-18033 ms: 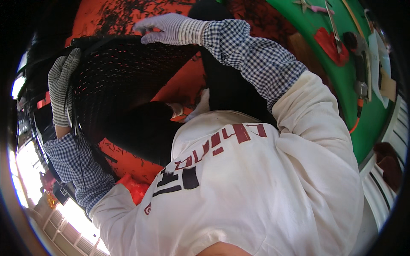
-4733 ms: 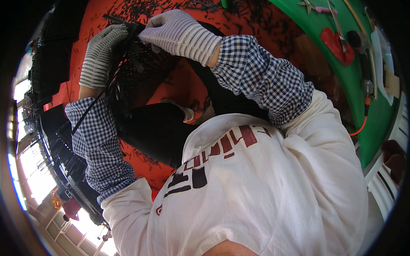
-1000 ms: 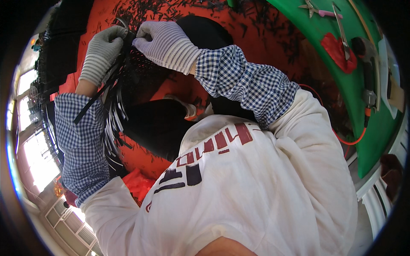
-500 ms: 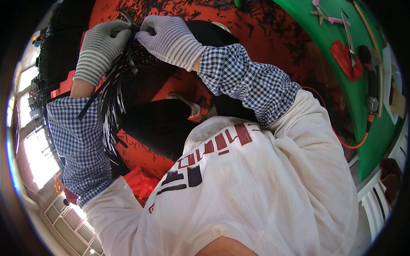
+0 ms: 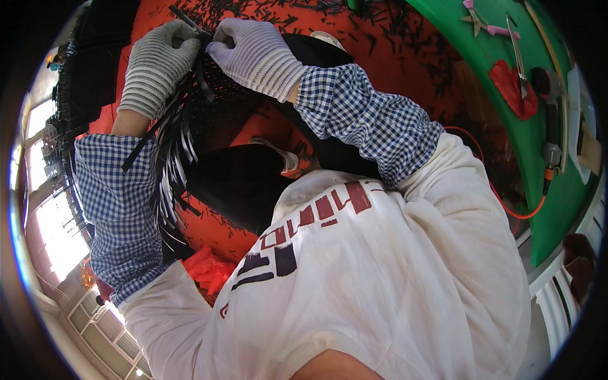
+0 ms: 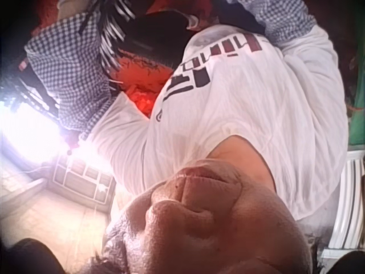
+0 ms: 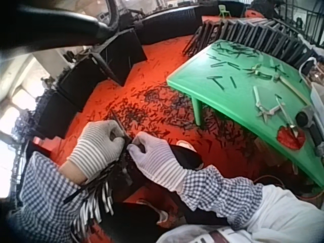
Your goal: The person cuts synthetic wicker strips on a chair panel, turns the panel over, weaves strips into the frame by hand, and trims the excess material with pliers.
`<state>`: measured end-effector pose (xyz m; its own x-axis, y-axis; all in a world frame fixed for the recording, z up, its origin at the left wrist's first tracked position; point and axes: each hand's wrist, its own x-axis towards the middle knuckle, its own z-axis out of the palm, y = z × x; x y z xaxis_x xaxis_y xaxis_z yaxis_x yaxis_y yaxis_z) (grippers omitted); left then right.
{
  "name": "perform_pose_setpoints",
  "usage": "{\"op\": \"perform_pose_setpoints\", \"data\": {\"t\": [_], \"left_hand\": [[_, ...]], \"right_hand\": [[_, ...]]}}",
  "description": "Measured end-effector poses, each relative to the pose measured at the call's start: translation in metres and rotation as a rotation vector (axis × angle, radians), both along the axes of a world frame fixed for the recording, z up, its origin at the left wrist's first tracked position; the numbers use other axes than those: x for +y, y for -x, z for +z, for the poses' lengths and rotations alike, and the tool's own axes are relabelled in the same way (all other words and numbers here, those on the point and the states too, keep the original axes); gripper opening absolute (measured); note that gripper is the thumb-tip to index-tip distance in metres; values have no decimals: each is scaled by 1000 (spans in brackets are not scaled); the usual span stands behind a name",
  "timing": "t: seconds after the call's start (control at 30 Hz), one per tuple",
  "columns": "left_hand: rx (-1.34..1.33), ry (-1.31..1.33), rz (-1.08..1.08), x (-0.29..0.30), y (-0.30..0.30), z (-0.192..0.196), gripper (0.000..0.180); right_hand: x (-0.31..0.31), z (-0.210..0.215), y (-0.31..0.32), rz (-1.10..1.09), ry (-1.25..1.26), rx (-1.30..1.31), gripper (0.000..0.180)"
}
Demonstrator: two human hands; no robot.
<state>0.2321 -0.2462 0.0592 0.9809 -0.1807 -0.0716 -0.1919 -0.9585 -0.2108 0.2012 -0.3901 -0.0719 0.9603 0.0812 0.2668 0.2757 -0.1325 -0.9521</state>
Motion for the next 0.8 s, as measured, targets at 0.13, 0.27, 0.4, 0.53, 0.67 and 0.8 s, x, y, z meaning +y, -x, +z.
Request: {"op": "perform_pose_setpoints", "data": {"t": [0.13,0.27,0.4,0.53,0.67,0.8], "left_hand": [[-26,51,12,4,3,1,28],[-13,79,38,8,3,-1,28],[8,148,105,12,-2,-1,30],[113,363,192,11,-1,-6,32],[239,630,261,15,3,1,32],[338,803,327,20,1,7,33]], "right_hand": [[3,5,-1,-40,-14,-77,28],[2,8,1,26,-13,-2,29],[-3,8,2,53,2,37,30],[-6,2,1,82,-61,44,31],[-3,2,-3,22,-49,-18,31],[-5,9,-2,70,-100,74,30]]}}
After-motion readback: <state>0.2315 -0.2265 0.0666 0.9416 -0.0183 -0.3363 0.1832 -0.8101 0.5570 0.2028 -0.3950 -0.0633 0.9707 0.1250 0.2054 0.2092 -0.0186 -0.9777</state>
